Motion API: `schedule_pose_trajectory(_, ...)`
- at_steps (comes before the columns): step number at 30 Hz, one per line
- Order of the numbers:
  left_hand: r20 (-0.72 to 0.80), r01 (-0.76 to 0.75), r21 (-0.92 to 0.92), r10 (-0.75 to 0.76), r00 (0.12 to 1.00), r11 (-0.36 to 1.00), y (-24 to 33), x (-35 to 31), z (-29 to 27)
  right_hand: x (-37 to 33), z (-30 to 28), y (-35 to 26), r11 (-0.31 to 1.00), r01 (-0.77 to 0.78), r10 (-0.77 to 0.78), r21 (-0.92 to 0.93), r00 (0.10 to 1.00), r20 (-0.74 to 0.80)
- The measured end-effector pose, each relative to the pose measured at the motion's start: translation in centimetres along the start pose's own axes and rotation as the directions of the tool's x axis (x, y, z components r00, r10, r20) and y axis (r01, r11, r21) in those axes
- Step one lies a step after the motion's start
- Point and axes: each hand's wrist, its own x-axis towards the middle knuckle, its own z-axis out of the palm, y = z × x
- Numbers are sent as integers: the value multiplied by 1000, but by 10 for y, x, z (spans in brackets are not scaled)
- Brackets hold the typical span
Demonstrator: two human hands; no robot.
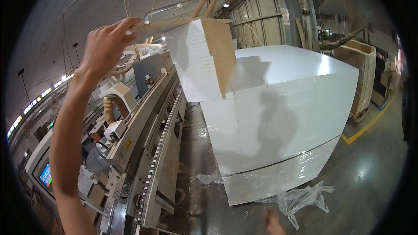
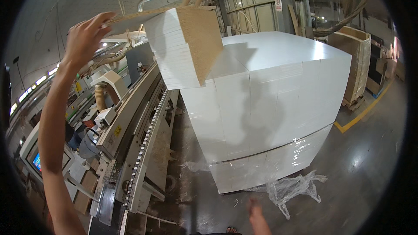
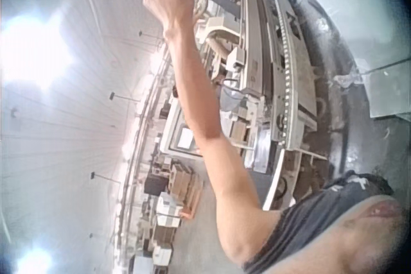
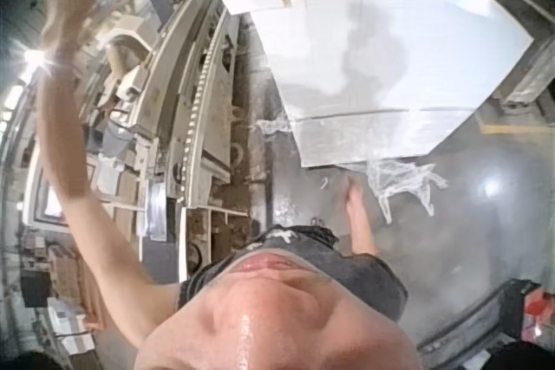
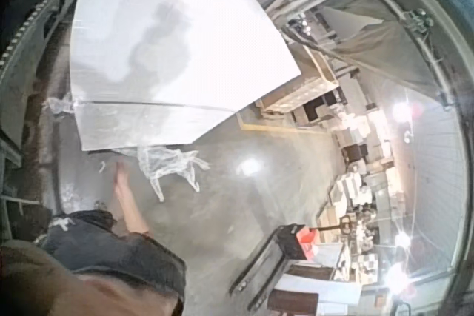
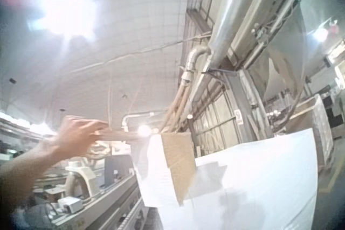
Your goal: The person unwraps a stack of white panels and repeatedly feeds them one by one into a machine. After processing, the person stacks the finished panels and briefly handles a roll of tape.
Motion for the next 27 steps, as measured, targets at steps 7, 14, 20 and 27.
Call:
schedule_pose_trajectory(7,-153,114,140,-92,984,984,-67,-131,-158,-221,291,-363,711,555,-641,431,262,721)
schedule_pose_trajectory(14,-112,411,43,-405,908,911,-76,-297,-251,-375,451,-448,656,360,-672,663,-121,731)
schedule_pose_trajectory(20,33,615,-321,-641,767,720,0,-467,-304,-355,458,-330,782,256,-559,569,-115,821)
schedule_pose_trajectory(27,352,766,-401,-856,-378,-503,158,-679,-297,-294,472,-39,959,209,-205,190,54,977)
